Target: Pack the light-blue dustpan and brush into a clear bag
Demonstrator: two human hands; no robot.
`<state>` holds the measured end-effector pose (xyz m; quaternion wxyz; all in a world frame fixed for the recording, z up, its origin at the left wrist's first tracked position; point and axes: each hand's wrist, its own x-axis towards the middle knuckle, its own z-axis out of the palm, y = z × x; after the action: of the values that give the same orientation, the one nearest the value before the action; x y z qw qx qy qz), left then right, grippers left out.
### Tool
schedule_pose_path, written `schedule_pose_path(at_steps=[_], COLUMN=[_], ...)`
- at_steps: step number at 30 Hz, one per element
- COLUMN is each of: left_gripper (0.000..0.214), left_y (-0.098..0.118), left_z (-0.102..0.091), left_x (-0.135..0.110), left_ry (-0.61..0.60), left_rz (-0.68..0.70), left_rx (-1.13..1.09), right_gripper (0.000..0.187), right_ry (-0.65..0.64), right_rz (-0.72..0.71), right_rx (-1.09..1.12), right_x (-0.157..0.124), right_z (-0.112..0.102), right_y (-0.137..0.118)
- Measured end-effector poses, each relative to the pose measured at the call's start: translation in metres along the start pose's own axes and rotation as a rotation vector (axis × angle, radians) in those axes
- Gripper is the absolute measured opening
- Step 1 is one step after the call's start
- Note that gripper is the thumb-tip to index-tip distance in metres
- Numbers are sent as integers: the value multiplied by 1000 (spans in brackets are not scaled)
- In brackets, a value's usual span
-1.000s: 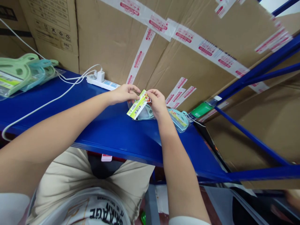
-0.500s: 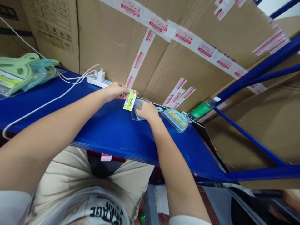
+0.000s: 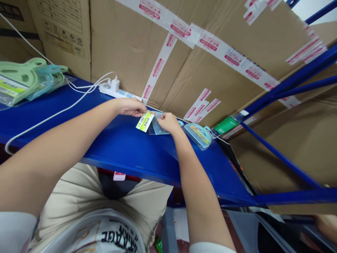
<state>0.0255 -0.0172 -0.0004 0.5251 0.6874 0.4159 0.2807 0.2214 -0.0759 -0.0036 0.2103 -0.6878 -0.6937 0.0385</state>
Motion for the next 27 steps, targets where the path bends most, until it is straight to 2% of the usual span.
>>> schedule_pose_path(at_steps=[5, 9, 18, 21, 27], left_gripper=[8, 10, 20, 20, 26], left_y=[0, -4, -15, -16, -5], left_z=[9, 10, 7, 13, 38], left_x=[-2, -1, 12, 17, 18], left_ry=[-90, -166, -179, -121, 98], left_rz=[-29, -42, -40, -24, -76], left_rx=[21, -7, -120, -140, -104], right_gripper=[24, 24, 23, 22, 19], right_ry=[-33, -55, -83, -91, -100], right_rz=[51, 101, 127, 121, 112], right_rx=[93, 143, 179, 172, 175], right_x=[3, 4, 3, 4, 6], right_z=[-5, -8, -9, -8, -7], right_y=[1, 0, -2, -1, 1])
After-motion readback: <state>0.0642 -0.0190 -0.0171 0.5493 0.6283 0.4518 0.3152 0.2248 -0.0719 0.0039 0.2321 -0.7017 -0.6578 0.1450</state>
